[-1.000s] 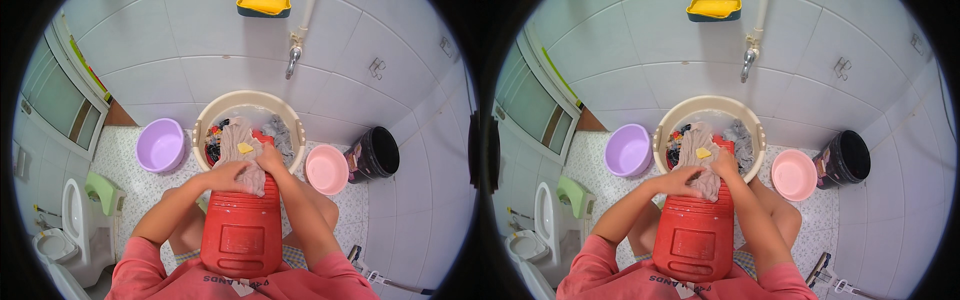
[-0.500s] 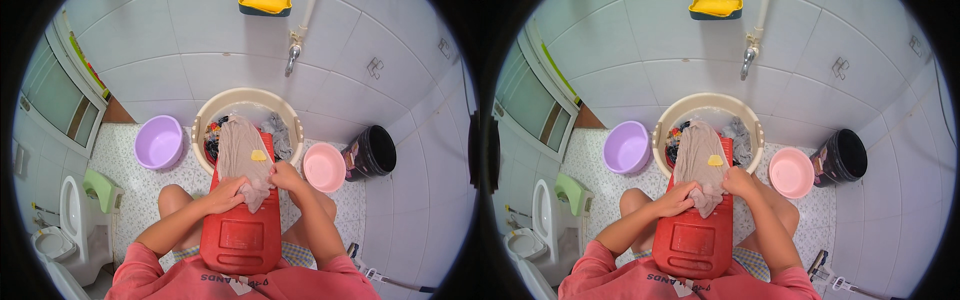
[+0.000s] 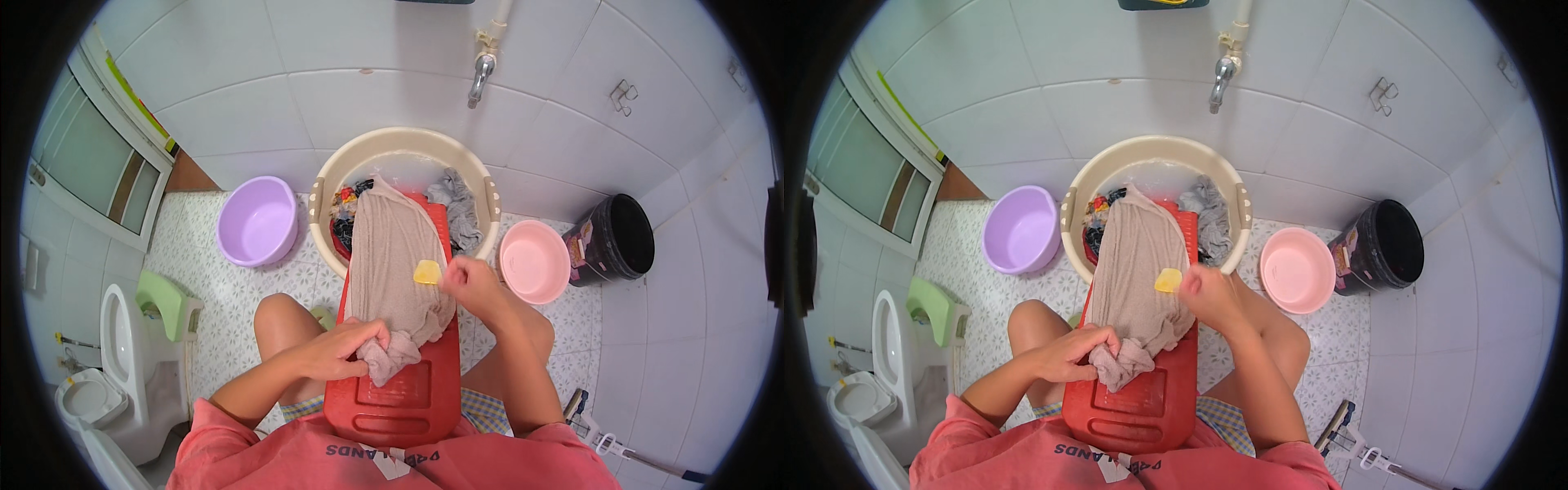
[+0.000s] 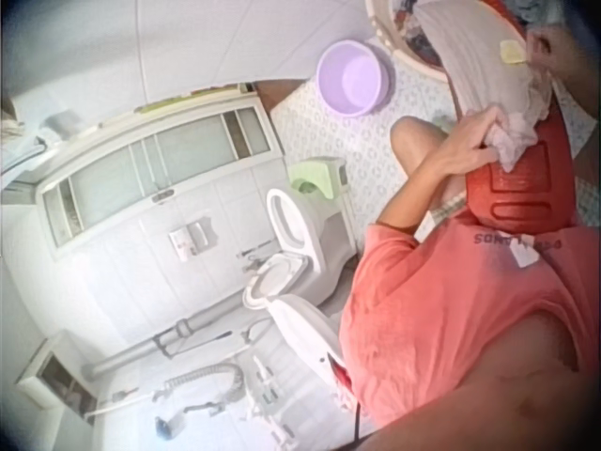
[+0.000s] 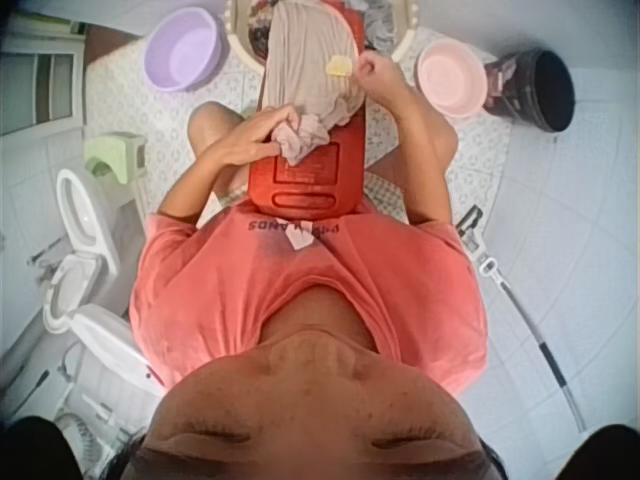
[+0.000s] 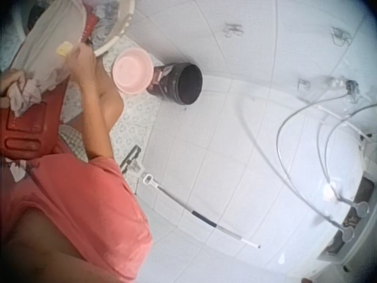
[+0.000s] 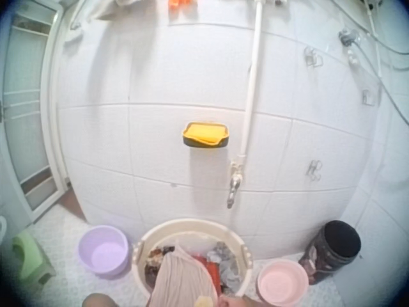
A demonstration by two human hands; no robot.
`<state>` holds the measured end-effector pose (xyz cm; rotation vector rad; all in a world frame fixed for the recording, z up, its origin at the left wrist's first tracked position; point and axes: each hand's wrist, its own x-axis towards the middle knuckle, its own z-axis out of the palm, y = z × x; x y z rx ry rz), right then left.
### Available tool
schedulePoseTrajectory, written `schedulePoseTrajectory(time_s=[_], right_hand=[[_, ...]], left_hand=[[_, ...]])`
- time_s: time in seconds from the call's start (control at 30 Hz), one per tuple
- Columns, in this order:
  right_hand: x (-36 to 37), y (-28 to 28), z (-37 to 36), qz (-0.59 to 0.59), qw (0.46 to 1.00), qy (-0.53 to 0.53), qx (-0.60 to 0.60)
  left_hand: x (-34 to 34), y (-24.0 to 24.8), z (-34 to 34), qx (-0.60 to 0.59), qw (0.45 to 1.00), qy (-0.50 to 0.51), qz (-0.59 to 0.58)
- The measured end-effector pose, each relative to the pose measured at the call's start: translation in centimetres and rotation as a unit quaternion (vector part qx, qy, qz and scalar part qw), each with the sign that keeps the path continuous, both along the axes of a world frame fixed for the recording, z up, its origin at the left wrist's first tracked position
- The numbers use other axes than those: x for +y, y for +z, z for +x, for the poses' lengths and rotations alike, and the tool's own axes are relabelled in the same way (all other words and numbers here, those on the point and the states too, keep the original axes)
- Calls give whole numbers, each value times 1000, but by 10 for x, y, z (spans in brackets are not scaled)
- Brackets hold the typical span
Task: The person scrubs a piece of clothing against a red washboard by hand with a bar of soap, rinses it in a basin of water, and repeats the scrubbing action.
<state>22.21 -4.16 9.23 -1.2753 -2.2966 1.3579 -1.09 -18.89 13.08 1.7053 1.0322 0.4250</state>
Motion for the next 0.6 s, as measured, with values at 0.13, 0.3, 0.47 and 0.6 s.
schedulePoseTrajectory(time_s=[0.13,0.3,0.47,0.6], right_hand=[[11,-48,-30,218,973,-62,46],[-5,-59,-53,233,971,31,-34],[-15,-70,-57,285,958,-17,-10],[-20,-62,-54,292,955,-39,25]], left_hand=[[29,-18,-21,-166,983,40,-62],[119,-106,-64,167,901,386,109],[178,-159,-56,309,852,412,99],[199,-155,-46,280,829,460,150]])
